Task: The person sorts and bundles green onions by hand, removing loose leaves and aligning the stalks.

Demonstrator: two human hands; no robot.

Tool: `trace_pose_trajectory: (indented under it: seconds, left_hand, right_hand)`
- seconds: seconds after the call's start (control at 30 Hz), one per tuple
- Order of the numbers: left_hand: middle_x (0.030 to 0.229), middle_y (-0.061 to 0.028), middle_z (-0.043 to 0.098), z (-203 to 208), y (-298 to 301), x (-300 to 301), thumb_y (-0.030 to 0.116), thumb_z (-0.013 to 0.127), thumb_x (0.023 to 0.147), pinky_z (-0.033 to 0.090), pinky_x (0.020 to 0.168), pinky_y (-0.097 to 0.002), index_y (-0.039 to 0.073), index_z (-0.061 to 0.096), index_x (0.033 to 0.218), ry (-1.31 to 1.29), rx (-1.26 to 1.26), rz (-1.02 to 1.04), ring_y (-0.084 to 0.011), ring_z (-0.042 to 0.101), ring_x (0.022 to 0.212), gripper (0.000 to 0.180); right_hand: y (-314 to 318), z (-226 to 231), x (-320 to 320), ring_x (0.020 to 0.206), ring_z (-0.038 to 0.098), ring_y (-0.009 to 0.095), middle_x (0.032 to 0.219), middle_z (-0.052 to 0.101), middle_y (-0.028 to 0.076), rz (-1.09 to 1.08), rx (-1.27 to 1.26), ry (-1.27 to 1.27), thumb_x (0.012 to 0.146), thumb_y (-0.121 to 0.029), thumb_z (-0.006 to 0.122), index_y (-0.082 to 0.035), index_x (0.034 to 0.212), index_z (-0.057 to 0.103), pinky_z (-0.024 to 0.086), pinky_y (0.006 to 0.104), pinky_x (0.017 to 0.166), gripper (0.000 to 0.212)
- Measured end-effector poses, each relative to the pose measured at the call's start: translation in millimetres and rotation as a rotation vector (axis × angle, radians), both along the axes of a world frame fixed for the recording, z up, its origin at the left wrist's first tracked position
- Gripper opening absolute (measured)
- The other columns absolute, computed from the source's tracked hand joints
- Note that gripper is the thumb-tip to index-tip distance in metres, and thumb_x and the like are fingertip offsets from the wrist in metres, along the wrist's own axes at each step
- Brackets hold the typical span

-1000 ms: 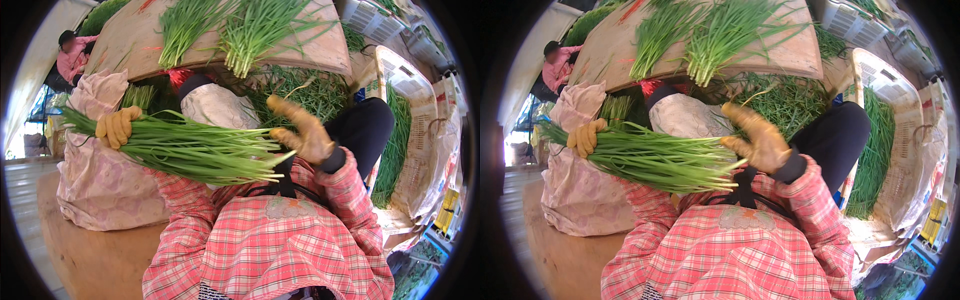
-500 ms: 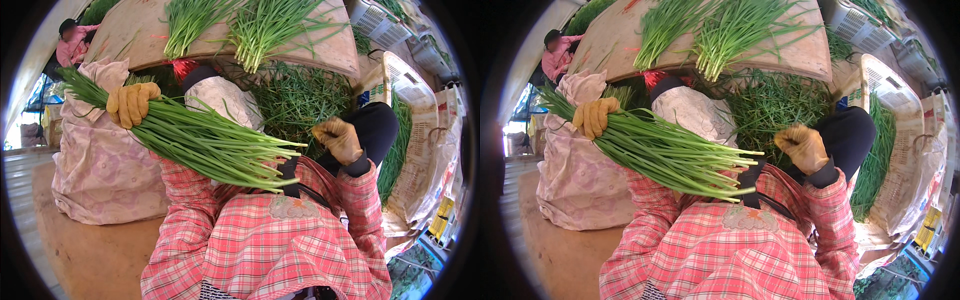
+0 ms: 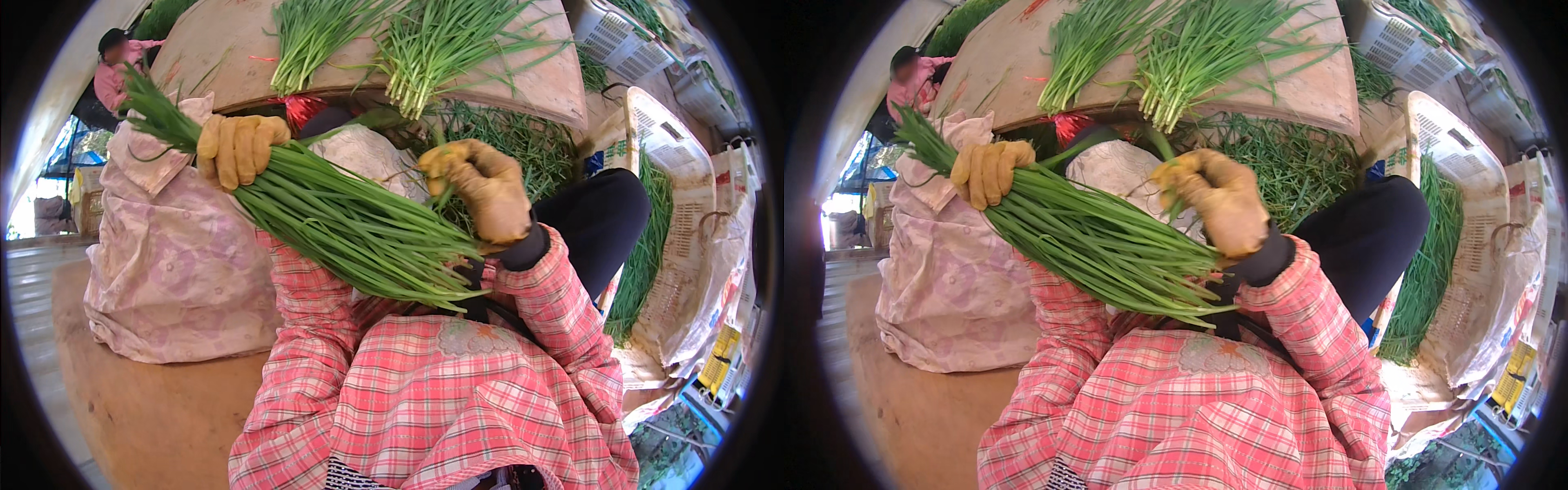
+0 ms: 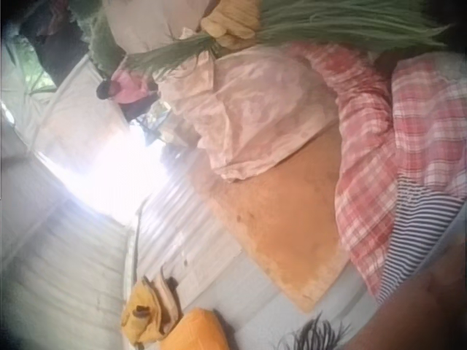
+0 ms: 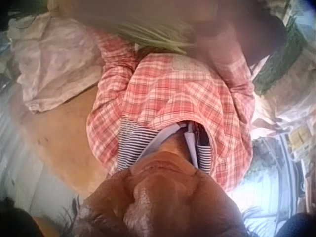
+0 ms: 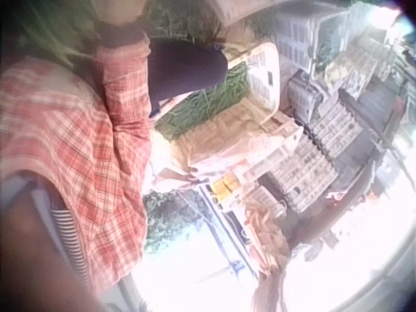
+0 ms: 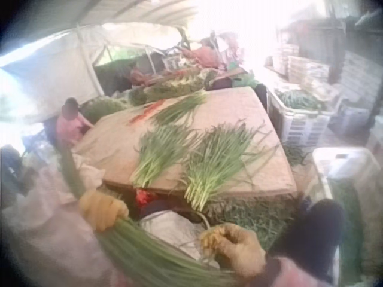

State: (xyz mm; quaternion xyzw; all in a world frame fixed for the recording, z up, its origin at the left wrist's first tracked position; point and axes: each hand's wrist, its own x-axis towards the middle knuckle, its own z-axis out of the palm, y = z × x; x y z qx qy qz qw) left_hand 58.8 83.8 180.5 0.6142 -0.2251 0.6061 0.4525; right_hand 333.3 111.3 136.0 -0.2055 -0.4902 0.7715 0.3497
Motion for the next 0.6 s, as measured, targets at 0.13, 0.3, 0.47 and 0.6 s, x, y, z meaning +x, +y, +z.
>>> trace_pose_trajectory:
  seconds: [0.13, 0.3, 0.47, 0.6]
  left_hand:
    - [0.057, 0.0040, 0.060, -15, -19, -30, 0.008, 0.053, 0.078, 0.041, 0.055, -0.0216, 0.020, 0.050, 0.056, -0.046, 0.076, 0.019, -0.0078, 0.052, 0.047, 0.025]
    - [0.057, 0.0040, 0.059, -15, -37, -51, 0.009, 0.052, 0.077, 0.042, 0.054, -0.0209, 0.020, 0.045, 0.054, -0.053, 0.099, 0.050, -0.0078, 0.053, 0.048, 0.027]
    - [0.057, 0.0037, 0.060, -5, -34, -59, 0.011, 0.052, 0.078, 0.043, 0.054, -0.0196, 0.020, 0.037, 0.052, 0.098, 0.131, -0.014, -0.0075, 0.055, 0.049, 0.031]
    - [0.057, 0.0043, 0.059, 5, -31, -48, 0.012, 0.052, 0.078, 0.042, 0.054, -0.0195, 0.021, 0.037, 0.053, 0.081, 0.114, 0.019, -0.0073, 0.054, 0.049, 0.031]
  right_hand:
    - [11, -20, 47, 0.056, 0.042, 0.007, 0.074, 0.057, 0.004, -0.195, -0.260, 0.095, 0.088, -0.011, 0.053, 0.006, 0.094, 0.059, 0.036, 0.0207, 0.053, 0.019]
    - [32, -56, 116, 0.058, 0.050, 0.010, 0.076, 0.061, 0.009, -0.343, 0.283, -0.491, 0.082, -0.011, 0.061, 0.006, 0.095, 0.060, 0.041, 0.0229, 0.055, 0.021]
    - [40, -59, 116, 0.067, 0.061, 0.016, 0.081, 0.064, 0.015, -0.240, 0.528, -0.850, 0.076, -0.007, 0.066, 0.001, 0.090, 0.065, 0.047, 0.0262, 0.061, 0.017]
    - [30, -12, 87, 0.076, 0.062, 0.021, 0.087, 0.065, 0.013, -0.134, 0.506, -0.626, 0.075, -0.011, 0.069, -0.001, 0.091, 0.067, 0.048, 0.0295, 0.068, 0.019]
